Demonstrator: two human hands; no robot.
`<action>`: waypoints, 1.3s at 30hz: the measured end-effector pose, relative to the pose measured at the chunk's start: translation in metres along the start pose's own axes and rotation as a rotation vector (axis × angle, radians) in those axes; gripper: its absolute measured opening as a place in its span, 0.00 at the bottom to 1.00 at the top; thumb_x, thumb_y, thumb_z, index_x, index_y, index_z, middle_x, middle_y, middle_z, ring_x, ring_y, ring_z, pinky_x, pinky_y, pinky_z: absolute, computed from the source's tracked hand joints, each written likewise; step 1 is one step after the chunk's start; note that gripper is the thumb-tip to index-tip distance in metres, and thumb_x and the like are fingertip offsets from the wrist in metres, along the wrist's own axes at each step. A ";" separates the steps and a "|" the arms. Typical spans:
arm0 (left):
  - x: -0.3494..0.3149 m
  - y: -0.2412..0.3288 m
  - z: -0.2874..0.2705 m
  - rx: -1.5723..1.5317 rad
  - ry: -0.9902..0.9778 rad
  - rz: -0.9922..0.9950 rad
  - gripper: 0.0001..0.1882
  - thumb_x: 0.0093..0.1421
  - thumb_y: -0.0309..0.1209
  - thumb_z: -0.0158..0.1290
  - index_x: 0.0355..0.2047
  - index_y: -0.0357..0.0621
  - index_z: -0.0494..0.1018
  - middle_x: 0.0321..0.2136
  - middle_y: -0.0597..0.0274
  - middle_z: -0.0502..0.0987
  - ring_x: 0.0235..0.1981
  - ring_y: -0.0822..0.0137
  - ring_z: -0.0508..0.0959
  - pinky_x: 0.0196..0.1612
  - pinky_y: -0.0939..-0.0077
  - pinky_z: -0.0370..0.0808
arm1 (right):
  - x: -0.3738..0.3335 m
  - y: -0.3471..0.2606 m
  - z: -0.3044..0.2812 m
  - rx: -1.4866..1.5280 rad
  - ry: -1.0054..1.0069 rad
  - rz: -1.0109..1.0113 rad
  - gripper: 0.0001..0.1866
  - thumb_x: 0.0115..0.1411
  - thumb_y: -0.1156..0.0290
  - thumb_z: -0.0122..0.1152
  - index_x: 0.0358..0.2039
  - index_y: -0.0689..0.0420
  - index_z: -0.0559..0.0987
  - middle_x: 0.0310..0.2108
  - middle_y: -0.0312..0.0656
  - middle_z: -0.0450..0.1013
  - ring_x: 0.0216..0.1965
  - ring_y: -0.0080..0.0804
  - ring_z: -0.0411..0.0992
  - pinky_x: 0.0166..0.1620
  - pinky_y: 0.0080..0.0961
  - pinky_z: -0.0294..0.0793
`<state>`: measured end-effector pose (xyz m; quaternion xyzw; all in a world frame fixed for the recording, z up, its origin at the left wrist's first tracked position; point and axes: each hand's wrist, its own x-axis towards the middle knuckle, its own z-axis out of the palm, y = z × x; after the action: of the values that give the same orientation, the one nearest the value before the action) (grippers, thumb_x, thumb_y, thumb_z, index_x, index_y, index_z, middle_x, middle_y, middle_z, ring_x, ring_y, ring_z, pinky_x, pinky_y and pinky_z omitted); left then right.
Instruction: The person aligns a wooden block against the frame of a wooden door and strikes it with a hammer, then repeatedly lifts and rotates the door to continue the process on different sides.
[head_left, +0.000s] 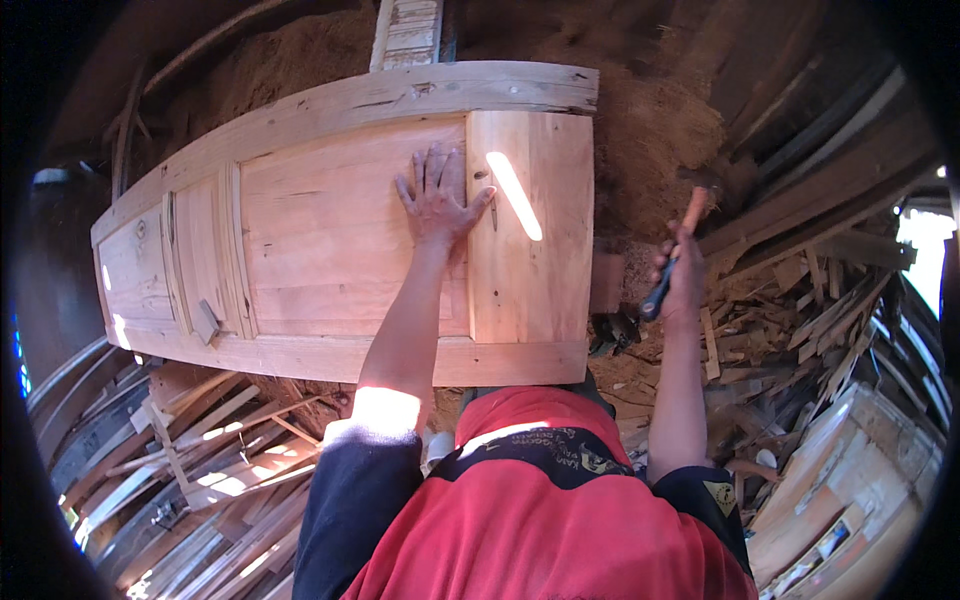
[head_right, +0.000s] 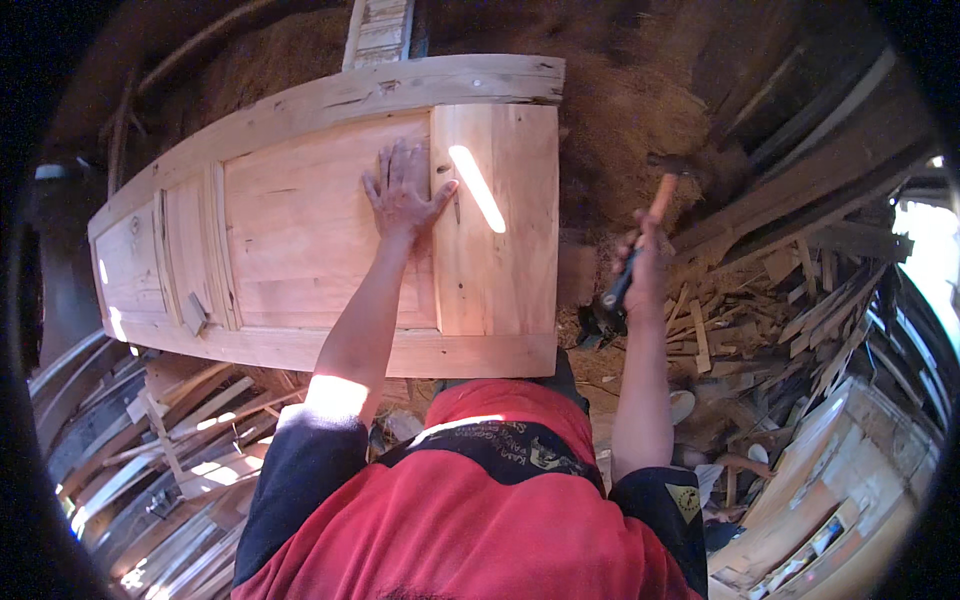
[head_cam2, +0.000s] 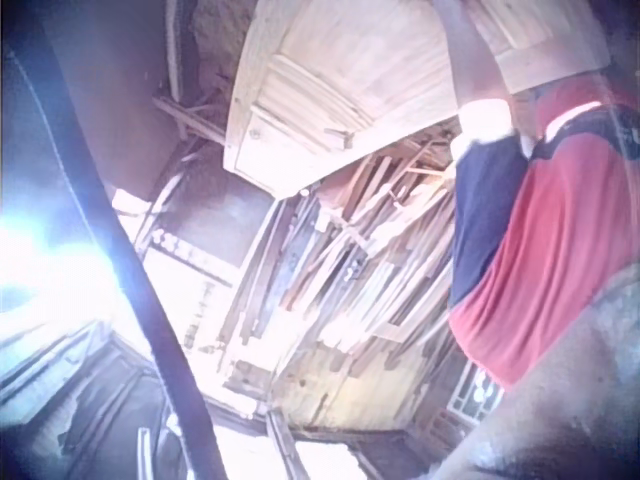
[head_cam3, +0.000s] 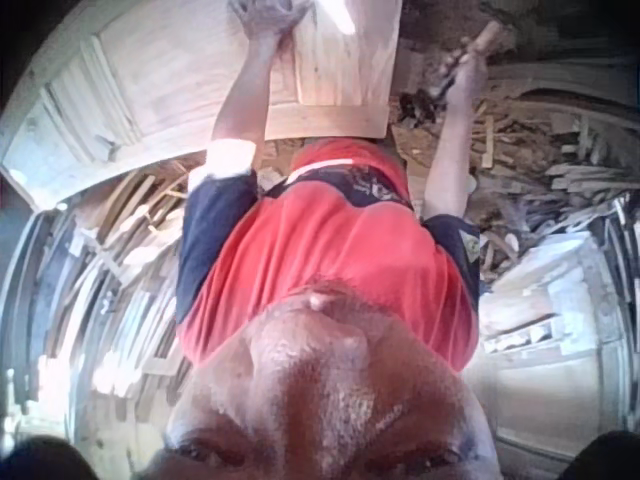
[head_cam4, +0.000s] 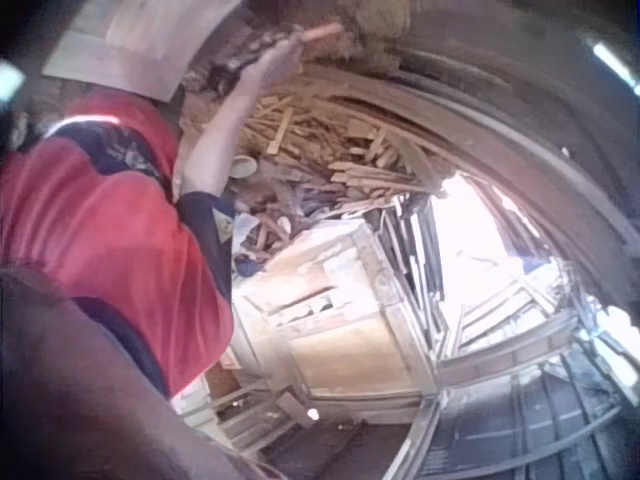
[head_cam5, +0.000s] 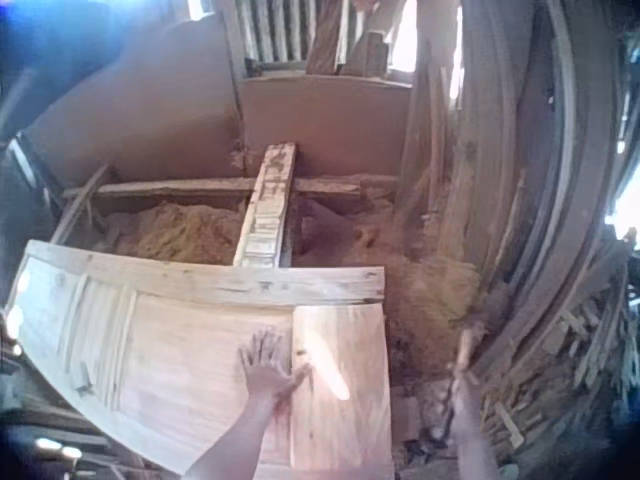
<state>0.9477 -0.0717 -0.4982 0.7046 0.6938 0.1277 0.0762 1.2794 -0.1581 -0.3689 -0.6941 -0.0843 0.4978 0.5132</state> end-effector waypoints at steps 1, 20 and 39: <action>0.000 0.000 0.001 0.004 -0.008 0.002 0.51 0.52 0.73 0.50 0.68 0.55 0.62 0.71 0.60 0.55 0.74 0.55 0.46 0.70 0.35 0.34 | 0.015 -0.005 -0.001 0.008 0.046 -0.044 0.14 0.71 0.57 0.52 0.49 0.52 0.69 0.23 0.28 0.62 0.20 0.15 0.62 0.19 0.16 0.63; 0.005 -0.004 0.003 0.019 -0.048 0.007 0.45 0.53 0.74 0.47 0.65 0.65 0.67 0.72 0.56 0.54 0.74 0.53 0.46 0.70 0.36 0.34 | 0.061 0.028 0.042 0.013 -0.218 0.208 0.17 0.71 0.57 0.54 0.53 0.55 0.71 0.21 0.28 0.64 0.15 0.12 0.60 0.15 0.16 0.63; 0.006 -0.003 0.000 0.035 -0.070 0.005 0.40 0.56 0.68 0.49 0.66 0.68 0.66 0.72 0.58 0.53 0.74 0.50 0.46 0.70 0.34 0.34 | 0.205 -0.054 0.210 -1.014 -0.516 -1.019 0.18 0.63 0.56 0.62 0.38 0.60 0.74 0.22 0.49 0.73 0.26 0.52 0.75 0.34 0.45 0.72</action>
<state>0.9452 -0.0656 -0.4985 0.7115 0.6912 0.0910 0.0875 1.2376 0.1276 -0.4446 -0.5818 -0.7295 0.2464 0.2619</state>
